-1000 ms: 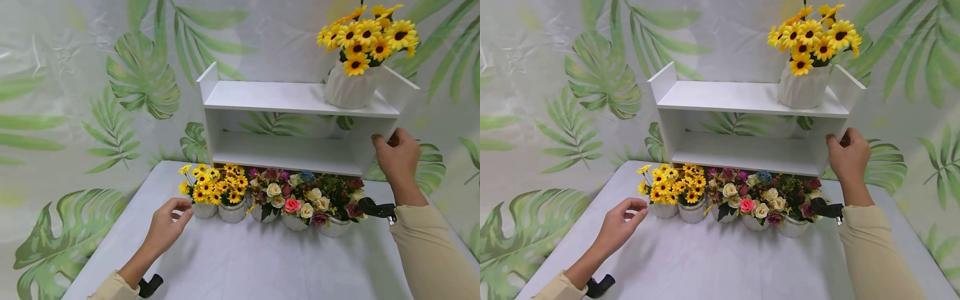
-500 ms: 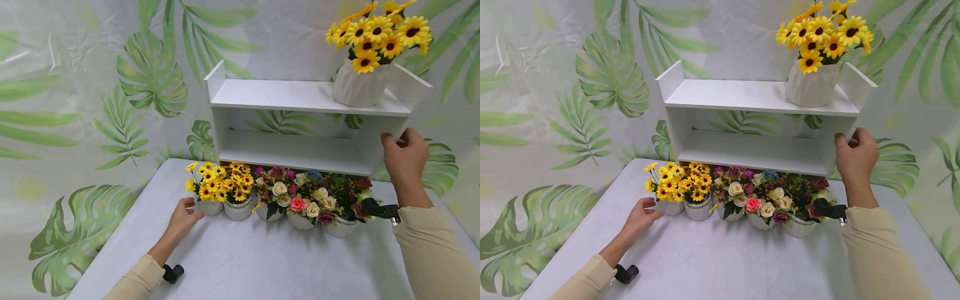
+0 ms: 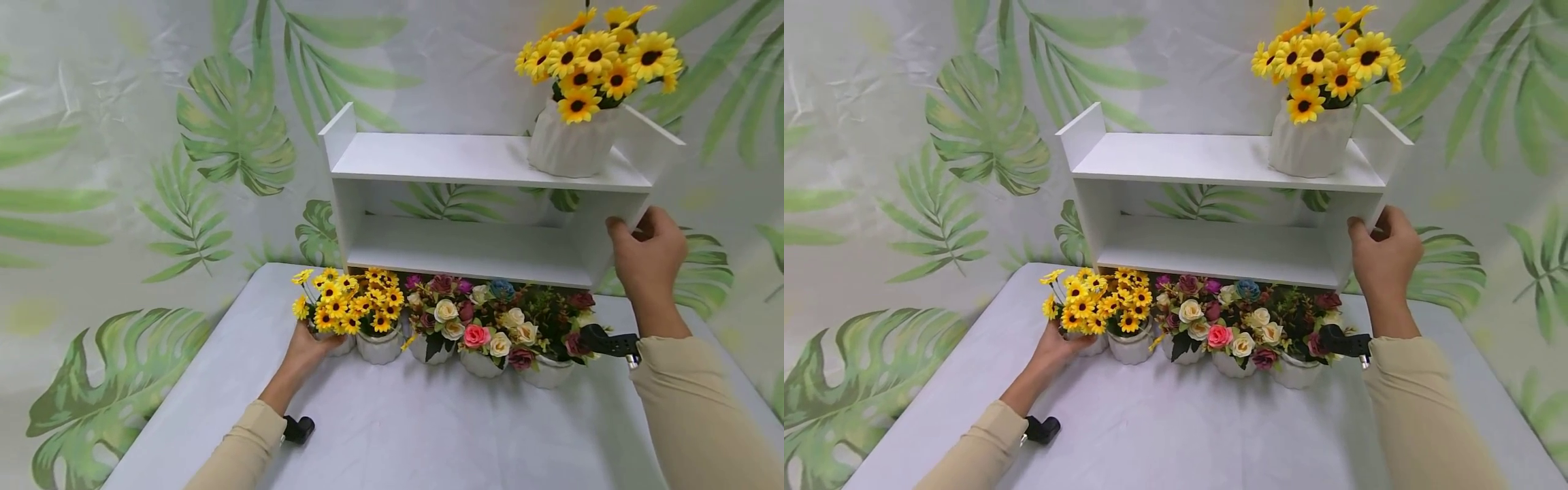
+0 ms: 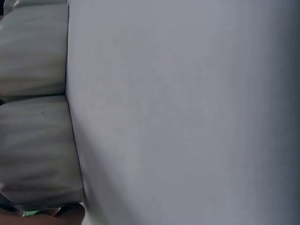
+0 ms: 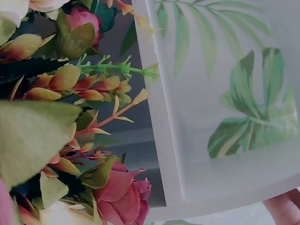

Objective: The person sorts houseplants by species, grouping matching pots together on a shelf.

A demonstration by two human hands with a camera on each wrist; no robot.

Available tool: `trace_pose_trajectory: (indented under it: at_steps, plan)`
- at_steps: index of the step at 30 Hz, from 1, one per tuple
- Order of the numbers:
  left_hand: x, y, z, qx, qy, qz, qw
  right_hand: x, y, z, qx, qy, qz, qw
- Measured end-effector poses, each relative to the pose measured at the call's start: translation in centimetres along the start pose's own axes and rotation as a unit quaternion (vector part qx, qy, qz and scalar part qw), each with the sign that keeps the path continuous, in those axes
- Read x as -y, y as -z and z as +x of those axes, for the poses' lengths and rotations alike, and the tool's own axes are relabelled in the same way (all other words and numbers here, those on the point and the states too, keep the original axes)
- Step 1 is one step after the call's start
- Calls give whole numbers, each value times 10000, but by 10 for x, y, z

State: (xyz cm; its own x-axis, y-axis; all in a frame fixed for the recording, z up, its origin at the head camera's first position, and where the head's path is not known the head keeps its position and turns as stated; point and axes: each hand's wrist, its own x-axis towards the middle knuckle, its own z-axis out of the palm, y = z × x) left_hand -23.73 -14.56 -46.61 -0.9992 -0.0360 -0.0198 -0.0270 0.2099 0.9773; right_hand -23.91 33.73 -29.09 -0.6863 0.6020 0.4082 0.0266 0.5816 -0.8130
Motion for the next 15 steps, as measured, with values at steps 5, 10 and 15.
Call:
trace_pose_trajectory:
  at_steps: [5, 10, 15]
  plan:
    - [0, 1, 6, 273, -233, -327, 9988, 2, 0, 1, 153, -223, -95, 9996]
    - [1, 1, 7, 355, -184, -456, 9982, 3, -1, 0, 137, -280, -86, 9995]
    - [1, -3, 9, 325, -310, -471, 9979, 2, 1, -1, -15, -198, -107, 9997]
